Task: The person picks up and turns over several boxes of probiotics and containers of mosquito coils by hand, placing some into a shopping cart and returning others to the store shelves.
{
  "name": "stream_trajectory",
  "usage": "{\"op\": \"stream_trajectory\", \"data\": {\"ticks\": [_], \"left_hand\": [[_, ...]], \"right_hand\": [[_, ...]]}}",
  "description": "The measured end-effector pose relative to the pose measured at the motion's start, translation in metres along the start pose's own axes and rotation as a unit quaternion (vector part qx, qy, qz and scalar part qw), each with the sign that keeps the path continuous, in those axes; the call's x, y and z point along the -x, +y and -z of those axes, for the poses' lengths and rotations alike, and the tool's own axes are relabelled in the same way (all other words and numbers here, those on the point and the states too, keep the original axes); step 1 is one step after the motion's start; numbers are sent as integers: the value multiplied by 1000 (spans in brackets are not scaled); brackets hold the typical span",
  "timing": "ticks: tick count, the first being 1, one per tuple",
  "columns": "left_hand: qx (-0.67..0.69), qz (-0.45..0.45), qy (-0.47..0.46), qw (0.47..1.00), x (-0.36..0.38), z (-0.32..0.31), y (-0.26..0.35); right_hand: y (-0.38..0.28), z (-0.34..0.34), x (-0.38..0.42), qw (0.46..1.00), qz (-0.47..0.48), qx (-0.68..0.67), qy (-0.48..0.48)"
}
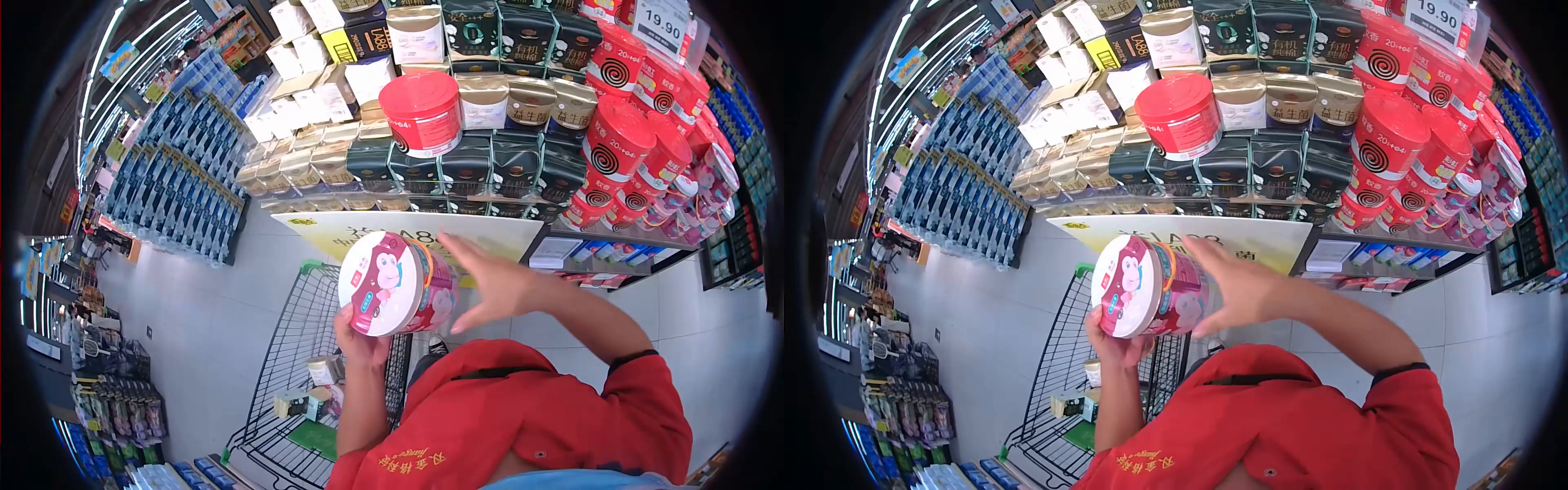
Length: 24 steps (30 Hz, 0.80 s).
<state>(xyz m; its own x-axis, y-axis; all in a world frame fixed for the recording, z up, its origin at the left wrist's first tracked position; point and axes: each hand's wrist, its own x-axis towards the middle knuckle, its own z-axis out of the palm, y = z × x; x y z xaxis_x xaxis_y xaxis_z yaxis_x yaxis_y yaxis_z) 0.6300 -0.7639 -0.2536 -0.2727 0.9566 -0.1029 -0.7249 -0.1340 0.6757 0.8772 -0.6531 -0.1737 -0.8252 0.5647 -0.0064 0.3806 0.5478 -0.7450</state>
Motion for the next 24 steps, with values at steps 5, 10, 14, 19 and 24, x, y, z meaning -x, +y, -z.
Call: {"op": "stream_trajectory", "data": {"ticks": [5, 10, 14, 19, 24], "left_hand": [[10, -24, -5, 1000, -35, -7, 36], [-25, -56, 31, 998, -79, -15, 86], [-93, -54, -10, 994, -124, -42, 126], [-206, -23, -3, 978, -196, -64, 148], [-212, -16, -14, 977, -255, -83, 137]], "right_hand": [[11, -33, -20, 997, -22, -56, 51], [0, -3, -8, 989, -25, -108, 101], [-14, 24, 8, 978, -31, -95, 183], [-35, 51, 23, 953, 44, -4, 298], [-37, 45, 30, 956, 9, -6, 294]]}}
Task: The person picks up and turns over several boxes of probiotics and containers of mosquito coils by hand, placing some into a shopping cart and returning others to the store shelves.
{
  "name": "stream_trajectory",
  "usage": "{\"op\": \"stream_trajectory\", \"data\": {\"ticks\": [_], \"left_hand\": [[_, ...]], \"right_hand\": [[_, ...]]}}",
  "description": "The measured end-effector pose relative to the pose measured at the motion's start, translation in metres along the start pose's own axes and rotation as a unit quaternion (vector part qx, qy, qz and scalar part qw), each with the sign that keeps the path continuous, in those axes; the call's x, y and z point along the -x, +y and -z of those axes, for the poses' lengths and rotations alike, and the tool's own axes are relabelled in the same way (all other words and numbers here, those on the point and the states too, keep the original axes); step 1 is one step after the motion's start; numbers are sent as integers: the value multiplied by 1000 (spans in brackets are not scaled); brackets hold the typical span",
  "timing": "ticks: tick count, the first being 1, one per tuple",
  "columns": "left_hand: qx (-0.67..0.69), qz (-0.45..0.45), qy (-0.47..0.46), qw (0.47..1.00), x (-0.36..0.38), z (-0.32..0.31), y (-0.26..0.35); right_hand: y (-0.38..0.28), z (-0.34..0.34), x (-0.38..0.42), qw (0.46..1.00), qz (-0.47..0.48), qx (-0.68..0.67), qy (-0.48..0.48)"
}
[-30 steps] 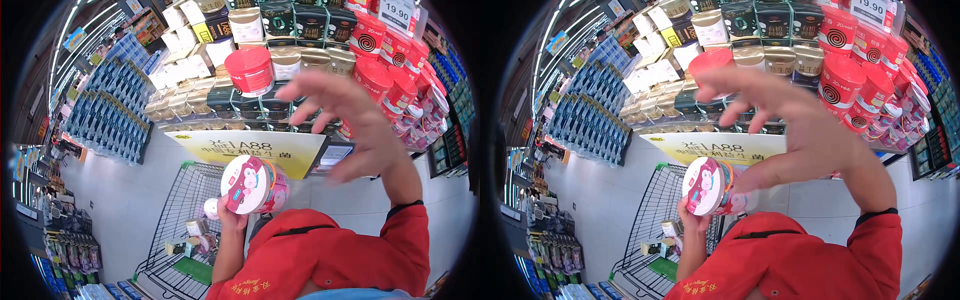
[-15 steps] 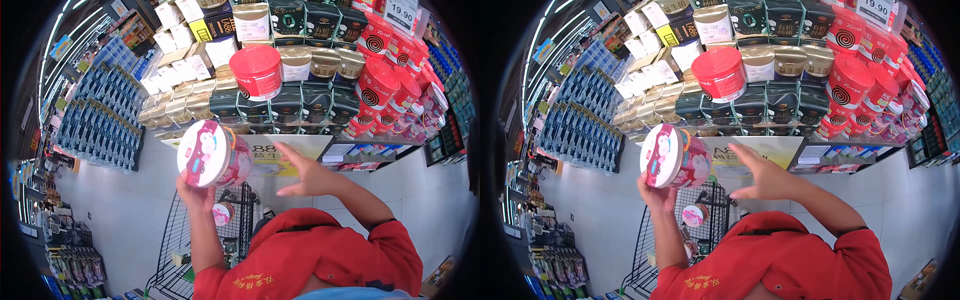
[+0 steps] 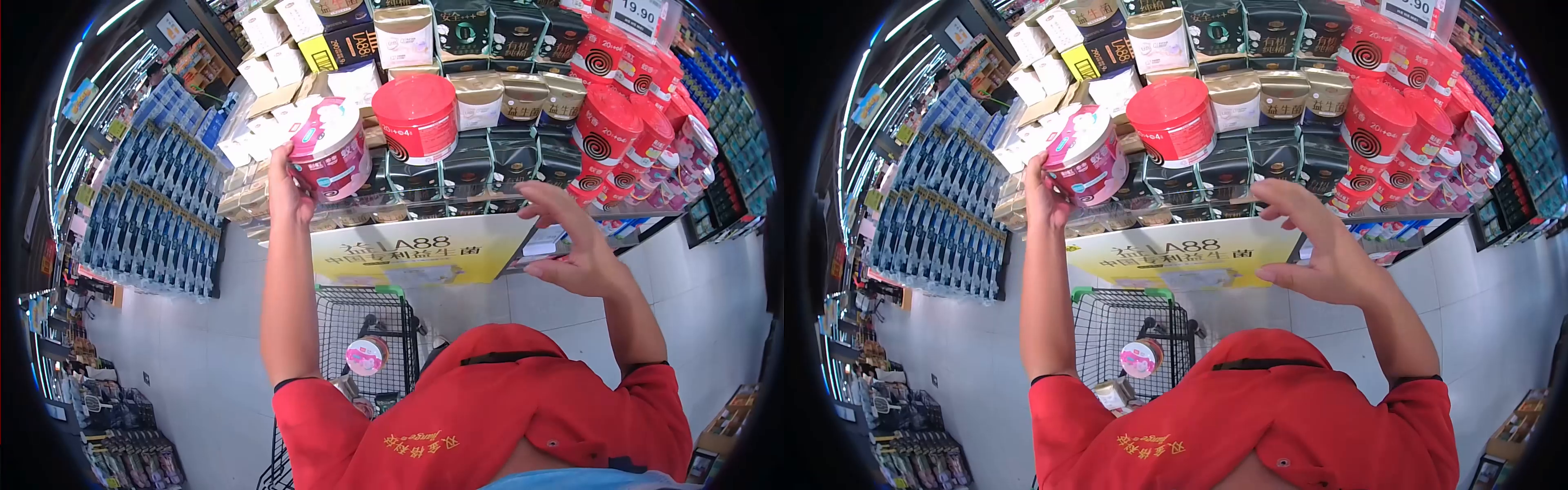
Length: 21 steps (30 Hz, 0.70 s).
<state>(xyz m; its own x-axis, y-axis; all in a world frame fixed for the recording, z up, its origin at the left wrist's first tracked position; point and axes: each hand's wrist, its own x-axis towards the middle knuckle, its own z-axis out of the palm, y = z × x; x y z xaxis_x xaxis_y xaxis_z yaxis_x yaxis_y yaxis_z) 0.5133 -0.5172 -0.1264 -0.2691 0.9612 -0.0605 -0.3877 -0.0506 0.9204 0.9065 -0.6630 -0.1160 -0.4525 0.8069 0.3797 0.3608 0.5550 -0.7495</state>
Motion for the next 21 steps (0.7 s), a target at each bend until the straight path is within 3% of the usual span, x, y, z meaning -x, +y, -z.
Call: {"op": "stream_trajectory", "data": {"ticks": [5, 10, 12, 15, 19, 21], "left_hand": [[-13, 9, -6, 1000, -33, -13, -14], [-14, 54, -7, 998, -51, -6, -25], [-19, 28, -32, 999, -51, -7, -28], [-43, 3, -68, 997, -28, -19, -20], [-175, -31, -103, 979, -37, 2, -28], [-295, -77, -118, 945, -31, 17, -37]], "right_hand": [[0, 5, 18, 999, -18, 34, -23], [-7, 43, 41, 986, 4, 156, 54], [-26, 70, 50, 967, 43, 216, 131], [-60, 120, 77, 902, 154, 227, 334], [-181, 173, 82, 721, 479, 336, 372], [-195, 164, 69, 688, 551, 319, 349]]}}
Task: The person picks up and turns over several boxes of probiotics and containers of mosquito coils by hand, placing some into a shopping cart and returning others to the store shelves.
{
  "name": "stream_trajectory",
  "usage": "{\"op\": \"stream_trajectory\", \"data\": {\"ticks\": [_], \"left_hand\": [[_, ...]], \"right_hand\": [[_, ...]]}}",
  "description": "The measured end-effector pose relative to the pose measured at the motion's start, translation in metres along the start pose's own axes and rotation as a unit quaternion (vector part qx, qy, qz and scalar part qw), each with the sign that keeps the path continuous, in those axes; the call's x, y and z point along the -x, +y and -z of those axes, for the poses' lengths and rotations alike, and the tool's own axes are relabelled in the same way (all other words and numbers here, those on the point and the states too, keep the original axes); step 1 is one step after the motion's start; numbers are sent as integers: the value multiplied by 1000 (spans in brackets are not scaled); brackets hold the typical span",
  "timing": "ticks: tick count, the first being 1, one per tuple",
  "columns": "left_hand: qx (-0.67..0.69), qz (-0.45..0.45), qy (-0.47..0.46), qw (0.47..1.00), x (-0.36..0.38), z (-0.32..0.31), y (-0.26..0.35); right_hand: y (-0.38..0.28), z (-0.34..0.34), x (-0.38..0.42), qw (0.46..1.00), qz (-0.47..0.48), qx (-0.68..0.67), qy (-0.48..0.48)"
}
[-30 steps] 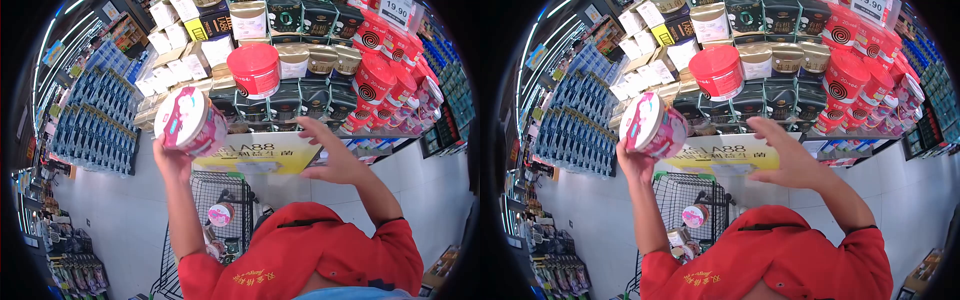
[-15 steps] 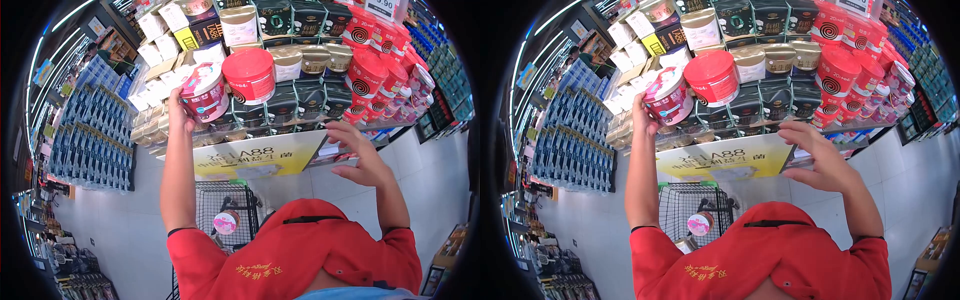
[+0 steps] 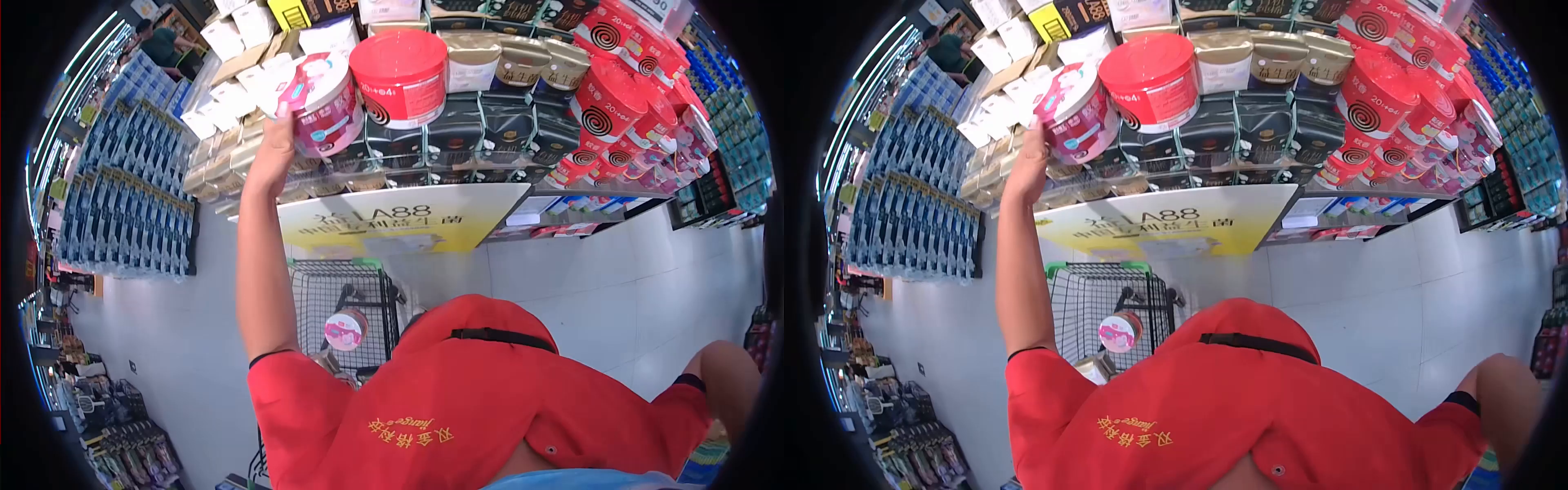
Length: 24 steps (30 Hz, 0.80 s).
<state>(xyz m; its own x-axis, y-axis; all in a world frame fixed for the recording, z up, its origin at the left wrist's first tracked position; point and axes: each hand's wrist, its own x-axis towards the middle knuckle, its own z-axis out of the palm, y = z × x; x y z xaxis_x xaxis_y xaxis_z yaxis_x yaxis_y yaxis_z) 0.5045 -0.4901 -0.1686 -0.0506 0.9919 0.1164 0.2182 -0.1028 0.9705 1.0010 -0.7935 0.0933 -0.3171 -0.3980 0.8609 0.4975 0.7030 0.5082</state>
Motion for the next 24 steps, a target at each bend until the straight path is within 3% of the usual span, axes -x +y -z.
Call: {"op": "stream_trajectory", "data": {"ticks": [3, 6, 11, 17, 19, 24], "left_hand": [[-18, -134, -47, 990, 7, -6, -4], [-7, -131, 7, 991, 8, -15, -14], [8, -104, 11, 994, 9, -19, -17], [-16, -135, 23, 990, 14, -26, -18], [-80, -161, 72, 981, 14, -29, -23], [-85, -132, 33, 987, 5, -22, -22]], "right_hand": [[-13, -17, -1, 999, 27, -34, -10], [-14, -23, 4, 998, 22, -52, -26], [-14, -24, 12, 997, 9, -68, -48], [-15, -13, 20, 996, -2, -68, -49], [-16, -8, 21, 996, -7, -67, -50], [-20, -1, 24, 996, -18, -57, -59]]}}
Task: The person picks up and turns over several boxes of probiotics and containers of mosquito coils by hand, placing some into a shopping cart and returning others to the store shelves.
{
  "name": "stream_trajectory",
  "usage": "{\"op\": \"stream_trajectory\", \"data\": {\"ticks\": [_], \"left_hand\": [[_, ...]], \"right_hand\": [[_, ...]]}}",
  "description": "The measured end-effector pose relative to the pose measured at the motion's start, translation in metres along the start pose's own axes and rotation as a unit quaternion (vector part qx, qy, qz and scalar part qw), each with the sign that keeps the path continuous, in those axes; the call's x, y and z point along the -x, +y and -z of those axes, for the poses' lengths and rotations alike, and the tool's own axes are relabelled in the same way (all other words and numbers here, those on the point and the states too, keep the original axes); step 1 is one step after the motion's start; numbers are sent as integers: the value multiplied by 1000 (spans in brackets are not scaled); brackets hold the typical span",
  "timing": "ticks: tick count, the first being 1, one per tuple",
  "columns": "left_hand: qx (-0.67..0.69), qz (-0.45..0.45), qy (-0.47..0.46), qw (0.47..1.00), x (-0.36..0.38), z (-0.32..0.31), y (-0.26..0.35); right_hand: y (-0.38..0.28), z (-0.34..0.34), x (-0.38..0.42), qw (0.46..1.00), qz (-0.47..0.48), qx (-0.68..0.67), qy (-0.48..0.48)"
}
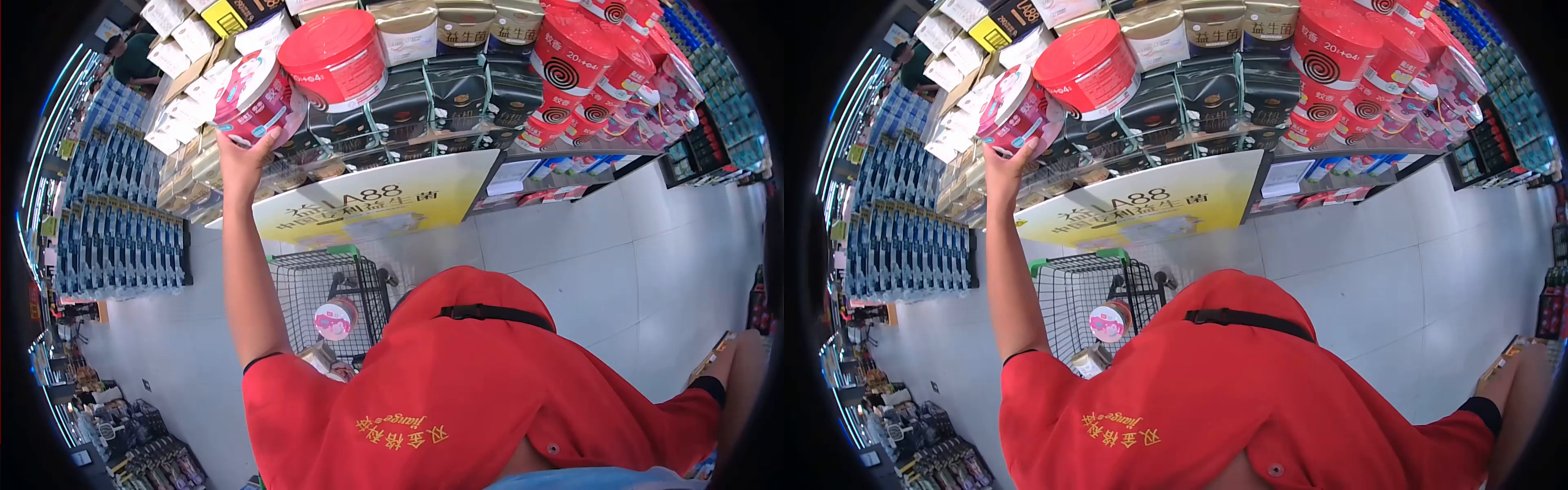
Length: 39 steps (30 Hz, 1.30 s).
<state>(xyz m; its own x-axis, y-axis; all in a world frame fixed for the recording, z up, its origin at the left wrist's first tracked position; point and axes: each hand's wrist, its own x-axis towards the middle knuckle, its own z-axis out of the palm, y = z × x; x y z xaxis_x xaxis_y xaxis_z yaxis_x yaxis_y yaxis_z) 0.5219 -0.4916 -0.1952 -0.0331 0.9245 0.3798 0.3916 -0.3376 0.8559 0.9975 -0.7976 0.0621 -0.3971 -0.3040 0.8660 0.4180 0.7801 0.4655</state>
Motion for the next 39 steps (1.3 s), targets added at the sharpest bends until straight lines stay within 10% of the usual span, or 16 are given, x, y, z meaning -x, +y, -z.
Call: {"op": "stream_trajectory", "data": {"ticks": [9, 13, 17, 19, 22, 39], "left_hand": [[-39, -36, 40, 998, 2, -7, -4], [-242, 30, 263, 933, 18, -4, 38], [47, -240, 163, 956, 66, -3, 148], [28, -460, -62, 885, 75, 14, 170], [9, -563, -170, 809, 90, -9, 223], [18, -636, -170, 752, 127, -44, 253]], "right_hand": [[-6, 13, 4, 1000, -7, 2, 5], [-6, 16, 4, 1000, -13, 6, -11], [-4, 17, 7, 999, -21, 13, -33], [-3, 16, 7, 999, -22, 15, -41], [-2, 19, 5, 999, -20, 16, -44], [-5, 23, 8, 997, -32, 15, -72]]}}
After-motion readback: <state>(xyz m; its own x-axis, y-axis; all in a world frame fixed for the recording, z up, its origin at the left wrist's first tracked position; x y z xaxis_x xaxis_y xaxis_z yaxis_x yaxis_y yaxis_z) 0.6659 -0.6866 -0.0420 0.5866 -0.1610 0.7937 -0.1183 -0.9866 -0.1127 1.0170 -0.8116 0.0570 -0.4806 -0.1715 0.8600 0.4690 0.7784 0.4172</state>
